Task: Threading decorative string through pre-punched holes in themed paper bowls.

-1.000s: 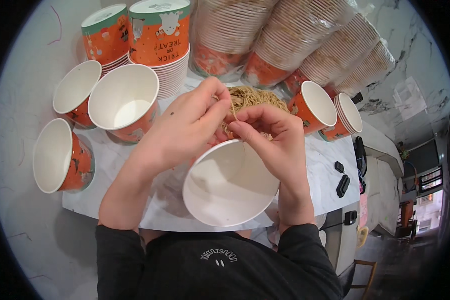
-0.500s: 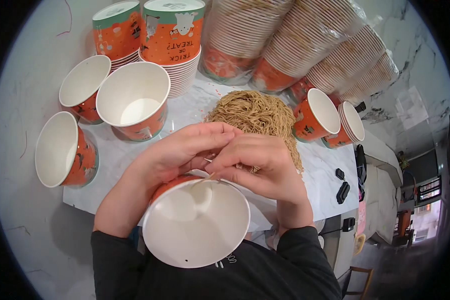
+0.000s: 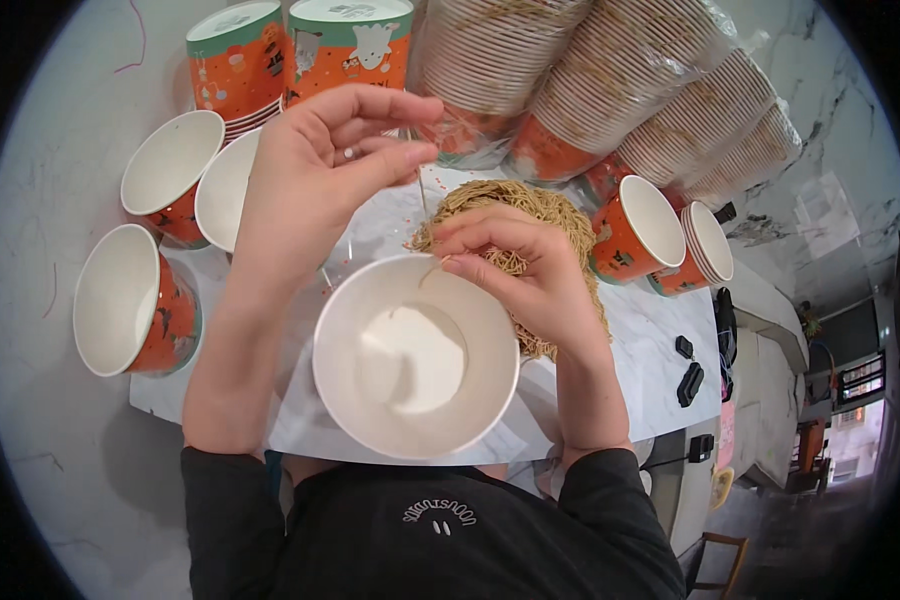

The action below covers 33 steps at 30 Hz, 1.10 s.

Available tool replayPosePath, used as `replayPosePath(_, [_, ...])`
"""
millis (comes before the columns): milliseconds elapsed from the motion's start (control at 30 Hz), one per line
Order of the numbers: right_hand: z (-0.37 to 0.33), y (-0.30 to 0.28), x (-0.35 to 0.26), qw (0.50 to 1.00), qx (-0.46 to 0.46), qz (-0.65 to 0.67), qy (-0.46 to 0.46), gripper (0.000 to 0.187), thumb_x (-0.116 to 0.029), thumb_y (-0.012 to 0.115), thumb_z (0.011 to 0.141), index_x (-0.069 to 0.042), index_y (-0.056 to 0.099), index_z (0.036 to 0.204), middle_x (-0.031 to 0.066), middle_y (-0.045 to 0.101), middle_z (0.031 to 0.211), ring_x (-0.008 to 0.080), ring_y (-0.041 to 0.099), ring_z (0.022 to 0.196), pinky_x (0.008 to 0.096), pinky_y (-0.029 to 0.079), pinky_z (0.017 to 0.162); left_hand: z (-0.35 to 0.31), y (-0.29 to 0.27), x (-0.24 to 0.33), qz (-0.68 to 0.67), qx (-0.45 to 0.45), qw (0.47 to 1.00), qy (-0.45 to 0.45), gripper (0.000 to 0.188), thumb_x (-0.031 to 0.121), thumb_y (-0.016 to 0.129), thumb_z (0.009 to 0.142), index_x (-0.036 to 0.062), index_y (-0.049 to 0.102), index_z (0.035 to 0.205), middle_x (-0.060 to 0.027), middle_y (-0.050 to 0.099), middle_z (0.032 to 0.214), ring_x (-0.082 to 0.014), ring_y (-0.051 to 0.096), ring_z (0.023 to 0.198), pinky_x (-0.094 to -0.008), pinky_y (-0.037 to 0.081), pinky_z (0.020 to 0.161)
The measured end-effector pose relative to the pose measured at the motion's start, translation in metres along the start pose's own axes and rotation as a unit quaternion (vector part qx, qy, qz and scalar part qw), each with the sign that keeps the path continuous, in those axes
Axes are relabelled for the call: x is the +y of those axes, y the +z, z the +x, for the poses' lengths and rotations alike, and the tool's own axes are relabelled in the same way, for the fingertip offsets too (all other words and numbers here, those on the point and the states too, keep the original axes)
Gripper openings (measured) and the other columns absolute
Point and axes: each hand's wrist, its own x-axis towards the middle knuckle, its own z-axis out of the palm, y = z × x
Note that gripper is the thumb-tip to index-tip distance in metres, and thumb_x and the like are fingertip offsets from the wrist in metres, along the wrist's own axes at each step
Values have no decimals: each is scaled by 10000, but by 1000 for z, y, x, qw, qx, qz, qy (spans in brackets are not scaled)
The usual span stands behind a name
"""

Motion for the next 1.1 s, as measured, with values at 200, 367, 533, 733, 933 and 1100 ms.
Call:
replayPosePath(200, [1,5,-4,952,13,248,179,127,-101,706,964,2,722,1037,53,739,942,91,683,838,220,529,742,8,4,-11,-6,41,997,67,233,-1,696,923,-57,685,1149,-108,743,1129,-110,719,919,-241,584,790])
replayPosePath(367, [8,7,5,916,70,312,243,137,-97,708,963,-12,699,1070,37,736,900,31,632,751,162,449,627,10,9,-27,-50,57,993,88,206,-2,667,947,-57,687,1145,-116,744,1126,-120,723,919,-247,593,763])
replayPosePath(533, [5,16,7,948,66,190,247,112,-100,724,956,-1,725,1006,5,720,828,27,633,696,168,472,604,7,15,-28,-29,18,997,68,219,19,644,973,-34,673,1183,-152,715,1235,-135,721,967,-249,592,771])
replayPosePath(733, [2,19,-1,967,15,143,211,139,-101,695,952,32,726,979,-18,694,813,9,587,704,185,473,626,6,23,-35,-57,-18,996,66,257,50,624,993,-24,636,1239,-150,711,1231,-145,722,976,-264,594,766])
replayPosePath(933, [4,17,9,969,8,150,195,87,-83,660,984,1,677,1001,-44,657,883,5,589,772,174,468,669,4,-9,-34,228,-52,956,-179,295,146,592,1025,11,568,1287,-117,738,1024,-145,722,863,-269,574,732])
replayPosePath(1100, [7,21,18,970,19,146,194,109,-101,659,982,5,677,991,-46,650,867,9,578,767,188,472,673,-15,-21,-43,194,-104,951,-216,266,161,629,995,-34,620,1174,-75,732,862,-116,705,781,-266,553,703])
